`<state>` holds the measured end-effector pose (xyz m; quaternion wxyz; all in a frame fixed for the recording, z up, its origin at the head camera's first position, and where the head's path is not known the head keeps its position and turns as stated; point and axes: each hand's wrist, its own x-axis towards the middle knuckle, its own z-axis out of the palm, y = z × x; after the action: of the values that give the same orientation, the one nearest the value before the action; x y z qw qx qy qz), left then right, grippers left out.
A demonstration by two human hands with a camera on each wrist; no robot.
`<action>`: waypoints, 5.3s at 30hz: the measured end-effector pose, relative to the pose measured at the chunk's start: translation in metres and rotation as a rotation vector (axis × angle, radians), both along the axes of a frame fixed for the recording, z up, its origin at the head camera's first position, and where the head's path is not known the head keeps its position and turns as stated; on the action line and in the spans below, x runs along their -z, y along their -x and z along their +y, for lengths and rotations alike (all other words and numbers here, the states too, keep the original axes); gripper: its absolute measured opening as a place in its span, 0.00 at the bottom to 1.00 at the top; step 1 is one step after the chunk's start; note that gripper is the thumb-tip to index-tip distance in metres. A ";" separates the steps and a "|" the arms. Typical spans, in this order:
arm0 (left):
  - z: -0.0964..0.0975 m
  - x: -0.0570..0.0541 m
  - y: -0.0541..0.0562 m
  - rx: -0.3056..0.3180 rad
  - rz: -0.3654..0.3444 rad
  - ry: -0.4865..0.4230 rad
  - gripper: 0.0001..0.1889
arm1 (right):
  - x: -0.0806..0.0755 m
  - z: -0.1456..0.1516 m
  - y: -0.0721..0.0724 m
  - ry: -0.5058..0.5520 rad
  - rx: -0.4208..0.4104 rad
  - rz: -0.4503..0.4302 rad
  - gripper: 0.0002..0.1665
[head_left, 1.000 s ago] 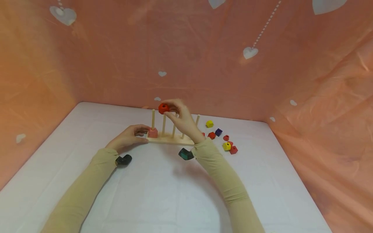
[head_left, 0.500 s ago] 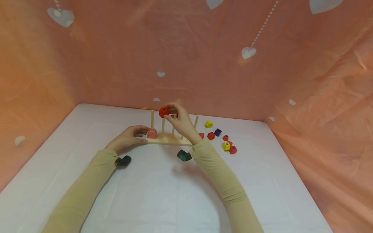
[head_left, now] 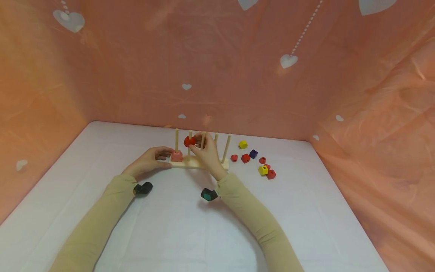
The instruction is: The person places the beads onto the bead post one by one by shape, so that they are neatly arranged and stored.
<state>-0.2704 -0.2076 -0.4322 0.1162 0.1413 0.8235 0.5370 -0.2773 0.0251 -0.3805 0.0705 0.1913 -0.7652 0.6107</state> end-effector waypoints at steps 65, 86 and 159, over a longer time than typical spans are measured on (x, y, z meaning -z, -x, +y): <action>0.002 -0.001 0.002 -0.024 -0.042 -0.028 0.33 | 0.001 0.236 -0.030 -0.650 0.155 -0.110 0.29; 0.004 0.003 0.003 0.012 0.045 -0.002 0.31 | 0.009 0.234 -0.025 -0.721 0.185 -0.234 0.23; 0.006 0.004 0.002 0.032 0.021 -0.007 0.32 | -0.064 0.014 -0.023 -0.033 -0.171 0.312 0.17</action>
<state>-0.2721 -0.2017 -0.4359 0.1157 0.1602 0.8206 0.5363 -0.2541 0.0396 -0.3167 0.1330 0.3493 -0.7358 0.5647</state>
